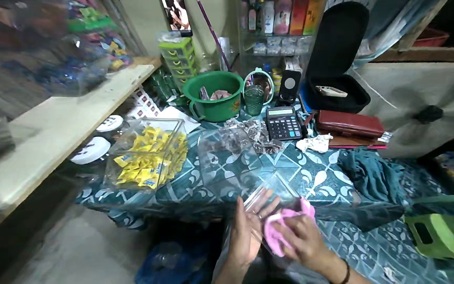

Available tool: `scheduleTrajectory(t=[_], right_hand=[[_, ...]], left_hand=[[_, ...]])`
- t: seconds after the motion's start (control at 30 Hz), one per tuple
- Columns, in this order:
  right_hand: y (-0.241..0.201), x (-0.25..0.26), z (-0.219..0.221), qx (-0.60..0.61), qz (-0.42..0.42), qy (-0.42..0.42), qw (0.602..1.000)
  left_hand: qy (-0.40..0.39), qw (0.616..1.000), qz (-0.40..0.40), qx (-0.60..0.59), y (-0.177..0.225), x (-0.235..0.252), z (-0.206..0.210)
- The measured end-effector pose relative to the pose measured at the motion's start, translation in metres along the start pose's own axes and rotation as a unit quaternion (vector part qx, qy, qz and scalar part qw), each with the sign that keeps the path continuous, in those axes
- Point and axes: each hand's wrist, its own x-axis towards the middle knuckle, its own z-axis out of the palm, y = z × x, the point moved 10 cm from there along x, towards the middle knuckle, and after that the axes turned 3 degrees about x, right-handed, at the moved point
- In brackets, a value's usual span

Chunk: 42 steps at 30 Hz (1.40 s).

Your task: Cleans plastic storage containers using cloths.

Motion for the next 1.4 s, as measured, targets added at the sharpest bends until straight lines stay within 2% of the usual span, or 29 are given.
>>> scheduleTrajectory(t=[0.07,0.13,0.23,0.33,0.37,0.4,0.43,0.47,0.53,0.57,0.63,0.7,0.77,0.83,0.87,0.93,1.0,1.07,1.1,1.2,1.3,1.4], right_hand=[[0.043,-0.001,-0.022,-0.034,0.076,0.046,0.995],[0.073,0.005,-0.041,-0.014,0.162,0.077,0.984],[0.082,0.006,-0.045,0.147,0.249,0.049,0.956],[0.077,0.002,-0.041,0.333,0.353,0.026,0.874],[0.074,0.001,-0.043,0.366,0.383,0.04,0.847],[0.071,0.003,-0.046,0.387,0.402,0.067,0.827],[0.067,0.005,-0.048,0.402,0.41,0.102,0.813],[0.065,0.008,-0.05,0.415,0.411,0.145,0.799],[0.063,0.015,-0.051,0.433,0.397,0.219,0.779],[0.065,0.019,-0.053,0.432,0.388,0.248,0.775],[0.071,0.021,-0.066,0.404,0.387,0.299,0.773],[0.08,0.018,-0.091,0.329,0.397,0.34,0.786],[0.083,0.019,-0.119,0.245,0.353,0.352,0.831],[0.07,0.027,-0.138,0.127,0.229,0.288,0.921],[0.057,0.033,-0.137,0.063,0.157,0.234,0.957],[0.023,0.046,-0.113,0.003,0.034,0.124,0.992],[-0.011,0.045,-0.068,0.03,-0.032,-0.002,0.999],[-0.031,0.039,-0.026,0.09,-0.043,-0.104,0.99],[-0.033,0.038,-0.012,0.106,-0.036,-0.125,0.986],[-0.006,0.047,-0.009,0.023,-0.005,-0.081,0.996],[0.03,0.065,-0.021,-0.042,0.054,-0.032,0.997],[0.012,0.07,-0.015,-0.013,0.054,-0.015,0.998]], left_hand=[[-0.008,1.0,-0.011,-0.028,0.0,0.0,0.002],[-0.031,0.998,-0.021,-0.04,-0.001,-0.003,0.011],[-0.105,0.994,-0.014,-0.024,0.005,-0.009,0.027],[-0.229,0.968,-0.032,-0.093,0.014,-0.012,0.041],[-0.234,0.962,-0.032,-0.136,0.015,-0.01,0.041],[-0.198,0.969,-0.005,-0.146,0.014,-0.007,0.036],[-0.16,0.979,0.05,-0.117,0.008,-0.004,0.029],[-0.147,0.982,0.112,-0.04,-0.004,-0.005,0.023],[-0.141,0.957,0.188,0.17,-0.036,-0.021,0.025],[-0.14,0.94,0.213,0.228,-0.046,-0.031,0.035],[-0.147,0.933,0.228,0.235,-0.055,-0.042,0.042],[-0.111,0.951,0.192,0.218,-0.051,-0.039,0.022],[-0.075,0.94,0.176,0.283,-0.045,-0.038,-0.004],[-0.059,0.919,0.206,0.332,-0.032,-0.038,-0.02],[-0.076,0.925,0.224,0.298,-0.021,-0.038,-0.019],[-0.149,0.954,0.208,0.155,0.003,-0.033,0.0],[-0.159,0.977,0.144,0.011,0.021,-0.022,0.02],[-0.189,0.976,0.069,-0.084,0.018,-0.015,0.032],[-0.2,0.973,0.031,-0.108,0.011,-0.015,0.037],[-0.201,0.965,0.009,-0.17,0.005,-0.026,0.043],[-0.201,0.97,0.005,-0.135,-0.012,-0.038,0.04],[-0.213,0.962,0.017,-0.169,-0.006,-0.031,0.036]])
